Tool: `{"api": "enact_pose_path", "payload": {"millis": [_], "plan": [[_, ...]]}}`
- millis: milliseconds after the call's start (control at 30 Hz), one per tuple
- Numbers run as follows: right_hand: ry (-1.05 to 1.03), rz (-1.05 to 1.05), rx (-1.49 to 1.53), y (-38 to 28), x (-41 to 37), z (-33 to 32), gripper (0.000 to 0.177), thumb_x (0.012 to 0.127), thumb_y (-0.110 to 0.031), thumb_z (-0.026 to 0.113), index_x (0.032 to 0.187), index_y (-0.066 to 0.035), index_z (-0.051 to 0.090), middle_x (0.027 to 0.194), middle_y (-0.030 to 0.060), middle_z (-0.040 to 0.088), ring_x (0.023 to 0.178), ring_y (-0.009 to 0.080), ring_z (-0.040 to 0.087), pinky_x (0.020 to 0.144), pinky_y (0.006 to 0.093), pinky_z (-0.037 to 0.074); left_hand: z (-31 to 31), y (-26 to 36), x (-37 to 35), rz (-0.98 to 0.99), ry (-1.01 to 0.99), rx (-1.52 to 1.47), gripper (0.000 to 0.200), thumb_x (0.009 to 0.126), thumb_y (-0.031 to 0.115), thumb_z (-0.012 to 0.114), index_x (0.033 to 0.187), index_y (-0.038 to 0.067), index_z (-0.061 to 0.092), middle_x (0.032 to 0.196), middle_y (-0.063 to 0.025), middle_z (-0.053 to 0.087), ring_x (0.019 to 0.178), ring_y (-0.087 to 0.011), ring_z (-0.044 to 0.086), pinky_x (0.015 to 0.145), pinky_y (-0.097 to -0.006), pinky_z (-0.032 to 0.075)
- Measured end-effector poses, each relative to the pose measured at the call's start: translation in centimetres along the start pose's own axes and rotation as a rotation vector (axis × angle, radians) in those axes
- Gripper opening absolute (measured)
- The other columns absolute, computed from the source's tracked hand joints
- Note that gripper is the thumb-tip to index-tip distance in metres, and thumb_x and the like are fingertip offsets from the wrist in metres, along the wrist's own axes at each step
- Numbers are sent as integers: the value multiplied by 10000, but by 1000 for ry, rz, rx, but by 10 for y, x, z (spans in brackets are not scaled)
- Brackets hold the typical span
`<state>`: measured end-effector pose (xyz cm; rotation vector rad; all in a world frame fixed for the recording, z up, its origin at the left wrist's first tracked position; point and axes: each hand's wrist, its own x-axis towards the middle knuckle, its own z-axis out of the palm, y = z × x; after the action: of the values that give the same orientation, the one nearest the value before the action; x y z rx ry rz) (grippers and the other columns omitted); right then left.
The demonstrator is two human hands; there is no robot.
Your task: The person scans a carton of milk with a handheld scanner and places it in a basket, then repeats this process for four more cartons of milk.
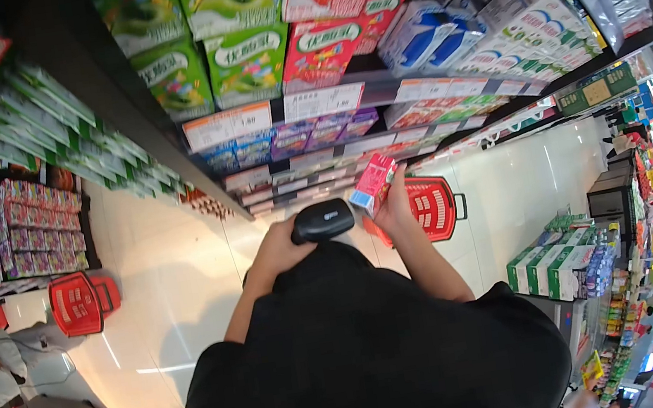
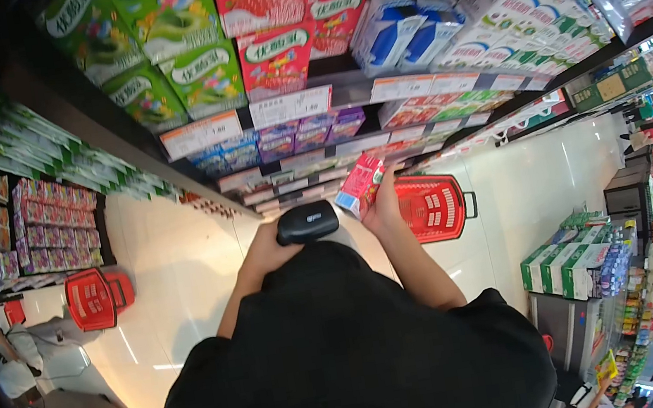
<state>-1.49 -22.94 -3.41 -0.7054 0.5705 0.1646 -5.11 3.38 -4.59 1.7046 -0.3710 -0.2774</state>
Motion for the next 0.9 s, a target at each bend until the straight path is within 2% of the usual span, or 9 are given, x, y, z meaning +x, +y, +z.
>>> {"api": "enact_pose_path", "payload": {"millis": [100, 167, 200, 267, 300, 367, 533, 667, 900], "plan": [[-137, -42, 90, -1, -6, 8, 384, 1003, -420, 456, 1185, -93, 543, 1111, 73, 634, 1001, 202, 633, 883, 373, 537, -1, 6, -2, -27, 38, -34, 540, 691, 138, 741, 1198, 12, 605, 1011, -212, 691, 982, -351, 667, 859, -374, 509], [-201, -343, -342, -26, -28, 31, 313, 966, -217, 581, 1232, -75, 497, 1123, 57, 609, 931, 174, 634, 806, 313, 544, -2, 5, -3, -38, 75, -30, 541, 689, 135, 744, 1197, 14, 604, 1028, -210, 689, 999, -351, 663, 869, -371, 508], [-300, -330, -509, -48, -33, 31, 400, 875, -124, 700, 1214, -75, 494, 1101, 51, 608, 957, 180, 618, 835, 309, 521, -5, 6, -2, -25, 77, -24, 541, 689, 135, 744, 1197, 14, 604, 1028, -210, 689, 999, -351, 663, 869, -371, 508], [-499, -593, -1049, -89, -53, 60, 468, 770, -127, 799, 1159, -78, 542, 1064, 67, 624, 939, 201, 629, 832, 329, 507, -6, 9, -2, -62, 64, 38, 556, 688, 139, 749, 1207, 13, 595, 1035, -211, 686, 1002, -358, 659, 867, -372, 509], [-492, -595, -1047, -107, -69, 80, 468, 770, -127, 799, 1159, -78, 542, 1064, 67, 624, 939, 201, 629, 832, 329, 507, -6, 11, -1, -43, 50, 31, 570, 687, 139, 749, 1219, 16, 587, 1035, -212, 685, 999, -362, 657, 861, -377, 510], [-566, -881, -1689, -139, -95, 121, 510, 641, -131, 873, 1061, -47, 595, 1024, 100, 645, 916, 244, 639, 814, 352, 499, -3, 7, 0, -33, 27, 32, 571, 688, 138, 746, 1224, 20, 586, 1034, -211, 686, 995, -362, 657, 858, -380, 510], [-752, -1286, -1244, -175, -116, 180, 577, 556, -218, 902, 1028, -26, 630, 1043, 139, 661, 961, 279, 642, 833, 361, 492, -3, 8, -1, -3, 2, 45, 576, 694, 141, 741, 1237, 29, 582, 1030, -212, 684, 982, -369, 655, 850, -389, 510], [-742, -1529, -1413, -194, -119, 229, 518, 632, -163, 845, 1085, -17, 639, 1055, 139, 657, 970, 298, 641, 840, 345, 496, -2, 5, 0, 9, -22, 129, 614, 695, 170, 741, 1269, 43, 565, 1032, -218, 679, 981, -377, 648, 850, -394, 509], [-533, -1644, -1568, -189, -94, 253, 404, 675, -138, 801, 1039, -40, 658, 1108, 114, 662, 1023, 309, 618, 856, 381, 489, -9, 9, -2, -30, -21, 177, 700, 676, 194, 740, 1328, 61, 522, 1037, -219, 676, 979, -383, 643, 852, -404, 507]]}}
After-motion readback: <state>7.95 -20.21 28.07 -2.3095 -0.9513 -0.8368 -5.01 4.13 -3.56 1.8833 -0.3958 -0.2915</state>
